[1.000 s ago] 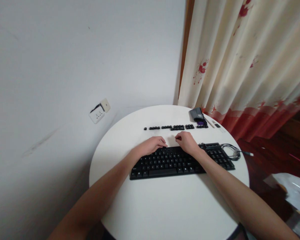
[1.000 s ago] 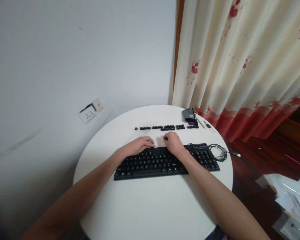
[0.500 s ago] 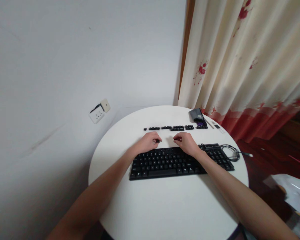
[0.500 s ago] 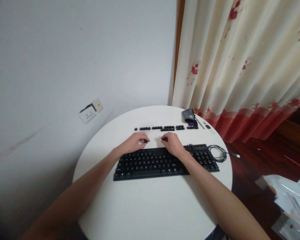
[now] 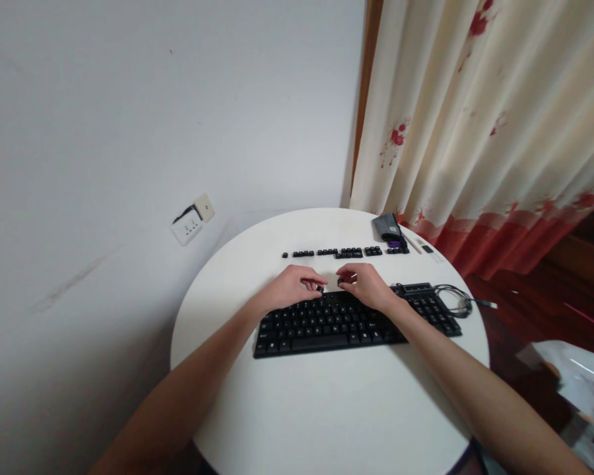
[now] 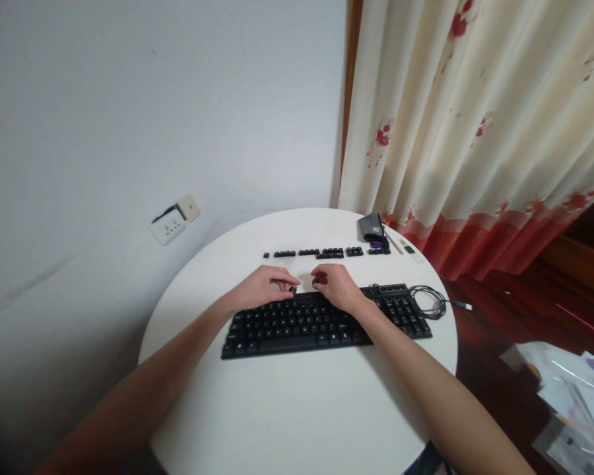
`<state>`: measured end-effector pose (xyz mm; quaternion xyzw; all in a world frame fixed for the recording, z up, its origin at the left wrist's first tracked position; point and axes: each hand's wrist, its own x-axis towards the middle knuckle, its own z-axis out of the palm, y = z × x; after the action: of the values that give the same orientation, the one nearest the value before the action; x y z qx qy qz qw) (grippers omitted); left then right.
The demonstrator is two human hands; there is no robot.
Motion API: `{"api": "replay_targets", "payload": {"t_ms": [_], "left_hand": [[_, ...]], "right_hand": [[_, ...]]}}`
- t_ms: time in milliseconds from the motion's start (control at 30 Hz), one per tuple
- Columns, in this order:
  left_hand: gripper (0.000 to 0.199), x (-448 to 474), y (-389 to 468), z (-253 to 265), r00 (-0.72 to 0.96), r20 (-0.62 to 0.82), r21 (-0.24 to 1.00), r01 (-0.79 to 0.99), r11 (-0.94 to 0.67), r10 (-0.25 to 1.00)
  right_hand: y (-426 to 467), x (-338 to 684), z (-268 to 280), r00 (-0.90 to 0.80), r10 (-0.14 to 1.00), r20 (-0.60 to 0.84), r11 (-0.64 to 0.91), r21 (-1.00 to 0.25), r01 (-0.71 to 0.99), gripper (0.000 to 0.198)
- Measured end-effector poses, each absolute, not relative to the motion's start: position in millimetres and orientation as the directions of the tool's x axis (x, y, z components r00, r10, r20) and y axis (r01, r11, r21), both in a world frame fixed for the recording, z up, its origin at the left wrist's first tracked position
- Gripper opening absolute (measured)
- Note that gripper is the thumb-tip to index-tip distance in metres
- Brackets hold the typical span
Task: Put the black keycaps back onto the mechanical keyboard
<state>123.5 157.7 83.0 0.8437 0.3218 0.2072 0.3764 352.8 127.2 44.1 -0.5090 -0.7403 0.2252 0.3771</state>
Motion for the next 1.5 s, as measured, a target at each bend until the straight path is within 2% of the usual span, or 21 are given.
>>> {"api": "replay_targets", "payload": {"t_ms": [233, 467, 800, 1033, 1267, 1500], "left_hand": [[0.023, 126, 156, 76, 0.725, 0.138, 0.752, 0.366, -0.548, 0.675], [0.017, 133, 153, 69, 0.723, 0.103, 0.771, 0.376, -0.514, 0.683], [0.019, 138, 152, 55, 0.727, 0.101, 0.75, 0.392, -0.532, 0.679], [0.016, 141, 149, 58, 0.73, 0.123, 0.677, 0.433, -0.594, 0.673], [0.022, 139, 155, 55, 0.697, 0.016, 0.743, 0.472, -0.475, 0.717], [0.019, 140, 152, 56, 0.711, 0.068, 0.718, 0.453, -0.529, 0.7]], "right_hand": [[121, 352, 51, -0.26, 0.914, 0.312, 0.407, -0.699, 0.589, 0.023], [118, 354, 59, -0.296, 0.914, 0.279, 0.406, -0.648, 0.644, 0.008], [120, 360, 58, -0.372, 0.904, 0.211, 0.407, -0.688, 0.601, 0.007], [121, 362, 55, -0.435, 0.883, 0.179, 0.421, -0.711, 0.563, 0.005], [122, 362, 53, -0.429, 0.892, 0.142, 0.379, -0.752, 0.539, 0.007], [123, 359, 51, -0.416, 0.904, 0.101, 0.33, -0.783, 0.527, 0.009]]}}
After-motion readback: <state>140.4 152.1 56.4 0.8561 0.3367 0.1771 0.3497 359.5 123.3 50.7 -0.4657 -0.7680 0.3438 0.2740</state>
